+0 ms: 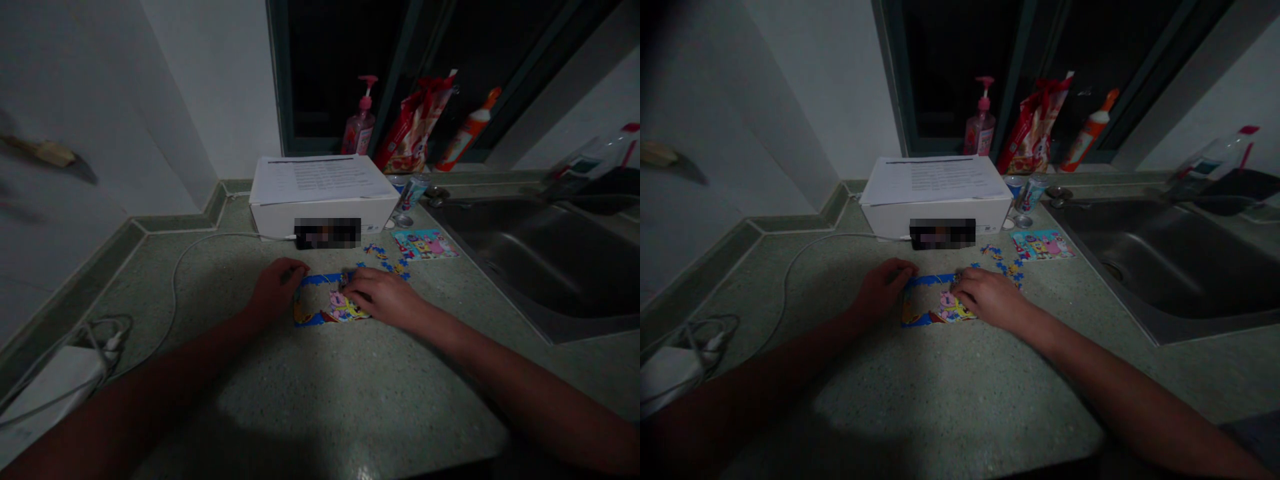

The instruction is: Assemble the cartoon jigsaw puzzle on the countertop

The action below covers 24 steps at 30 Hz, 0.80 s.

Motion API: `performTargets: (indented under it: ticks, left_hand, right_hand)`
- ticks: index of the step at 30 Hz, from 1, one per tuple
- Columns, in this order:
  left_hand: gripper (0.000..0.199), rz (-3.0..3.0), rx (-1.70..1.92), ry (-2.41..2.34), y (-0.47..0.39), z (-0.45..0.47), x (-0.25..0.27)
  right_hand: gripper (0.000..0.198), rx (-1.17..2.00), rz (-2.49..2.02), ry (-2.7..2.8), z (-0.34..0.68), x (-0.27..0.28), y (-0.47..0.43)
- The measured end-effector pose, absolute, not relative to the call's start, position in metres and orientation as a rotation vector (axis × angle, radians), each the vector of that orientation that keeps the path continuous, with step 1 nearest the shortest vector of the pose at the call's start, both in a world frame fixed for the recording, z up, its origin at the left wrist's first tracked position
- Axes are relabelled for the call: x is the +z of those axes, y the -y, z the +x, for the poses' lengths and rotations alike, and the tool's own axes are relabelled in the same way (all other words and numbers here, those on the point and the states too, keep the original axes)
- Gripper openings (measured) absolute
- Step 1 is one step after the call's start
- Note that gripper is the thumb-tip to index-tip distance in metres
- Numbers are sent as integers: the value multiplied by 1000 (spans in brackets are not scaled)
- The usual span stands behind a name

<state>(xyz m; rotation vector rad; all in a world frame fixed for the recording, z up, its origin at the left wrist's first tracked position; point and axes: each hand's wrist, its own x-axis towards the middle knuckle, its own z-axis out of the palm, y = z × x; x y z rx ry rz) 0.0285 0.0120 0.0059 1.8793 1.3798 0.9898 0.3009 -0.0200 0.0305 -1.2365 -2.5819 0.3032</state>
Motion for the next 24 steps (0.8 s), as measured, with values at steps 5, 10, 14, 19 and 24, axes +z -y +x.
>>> performTargets:
  ticks: [5, 10, 14, 19, 24]
  left_hand:
    - [19, 1880, 993, -1375, -12, 28, 7]
    - [19, 1884, 966, -1395, -12, 28, 6]
    - [20, 1872, 969, -1394, -11, 28, 7]
    - [20, 1874, 966, -1396, -11, 28, 9]
    - [20, 1860, 978, -1395, -12, 28, 7]
  right_hand:
    - [25, 233, -1341, 2500, 324, 37, 12]
    - [28, 21, -1636, 2461, 363, 38, -2]
    - [31, -65, -1757, 2457, 383, 32, -13]
    - [28, -130, -1804, 2472, 387, 27, -15]
    - [28, -154, -1777, 2459, 380, 28, -12]
